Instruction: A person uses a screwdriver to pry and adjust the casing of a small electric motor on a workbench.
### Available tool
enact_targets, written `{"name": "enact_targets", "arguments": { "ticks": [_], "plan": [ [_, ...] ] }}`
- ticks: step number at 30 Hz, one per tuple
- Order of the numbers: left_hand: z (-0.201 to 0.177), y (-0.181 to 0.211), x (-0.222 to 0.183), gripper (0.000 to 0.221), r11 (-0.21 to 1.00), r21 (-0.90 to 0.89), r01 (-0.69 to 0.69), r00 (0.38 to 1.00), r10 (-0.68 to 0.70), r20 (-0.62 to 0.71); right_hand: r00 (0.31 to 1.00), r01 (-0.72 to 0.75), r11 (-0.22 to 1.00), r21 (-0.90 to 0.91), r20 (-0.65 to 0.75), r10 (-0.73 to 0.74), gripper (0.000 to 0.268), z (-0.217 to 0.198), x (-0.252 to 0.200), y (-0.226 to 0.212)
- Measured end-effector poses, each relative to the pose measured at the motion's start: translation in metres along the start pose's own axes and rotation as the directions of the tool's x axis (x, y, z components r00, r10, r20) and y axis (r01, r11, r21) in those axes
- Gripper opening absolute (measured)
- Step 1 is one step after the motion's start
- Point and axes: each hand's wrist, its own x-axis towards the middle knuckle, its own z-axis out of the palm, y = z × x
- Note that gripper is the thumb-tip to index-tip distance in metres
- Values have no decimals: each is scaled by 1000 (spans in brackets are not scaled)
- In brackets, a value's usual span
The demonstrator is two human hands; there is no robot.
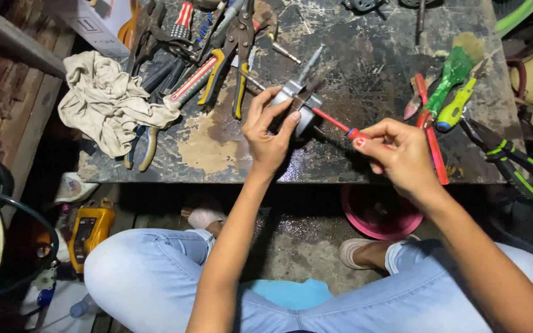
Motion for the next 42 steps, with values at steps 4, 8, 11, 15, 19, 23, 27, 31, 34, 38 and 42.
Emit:
{"name": "enact_targets", "arguments": {
  "ticks": [4, 8, 11, 15, 19, 23, 27, 31, 34, 38, 42],
  "plan": [
    [-4, -9, -3, 23, 999, 39, -8, 1000, 8, 2, 768, 570, 517, -638, 193, -610, 23, -2, -2, -4],
    [-8, -6, -2, 22, 1000, 24, -3, 1000, 3, -15, 614, 591, 175, -787, 299, -731, 23, 6, -1, 10],
    [-9, -3, 0, 20, 1000, -8, -4, 1000, 4, -19, 735, 577, 414, -705, 226, -639, 21, 10, -4, 5],
    [-9, -2, -1, 21, 1000, -26, -16, 1000, 16, -24, 970, 239, 875, -421, 139, -198, 14, 6, -5, 4],
    [-19, -1, -9, 21, 999, -45, -10, 1000, 9, -16, 962, -131, 991, -12, 239, 131, 24, 3, -3, -13],
    [-23, -14, -6, 25, 996, 80, -31, 999, 31, 10, 953, -99, 990, -104, 277, 124, 20, -28, 4, -29],
    [-17, 40, 26, 50, 889, 456, 47, 971, -147, 186, 978, -176, 981, -83, 94, 184, 18, -50, 5, -42],
    [-6, 55, 52, 84, 676, 737, -18, 909, -296, 294, 986, -163, 986, 33, -20, 164, 20, -64, 10, -37],
    [-5, 71, 70, 94, 624, 774, 108, 785, -531, 319, 992, 21, 987, 160, -127, 0, 20, -76, 14, -37],
    [1, 79, 75, 87, 618, 776, 125, 782, -543, 306, 965, 4, 974, 225, -257, 55, 27, -95, 16, -37],
    [8, 73, 84, 88, 539, 830, 143, 705, -644, 298, 938, -49, 954, 294, -314, 145, 29, -115, 29, -11]
  ]
}}
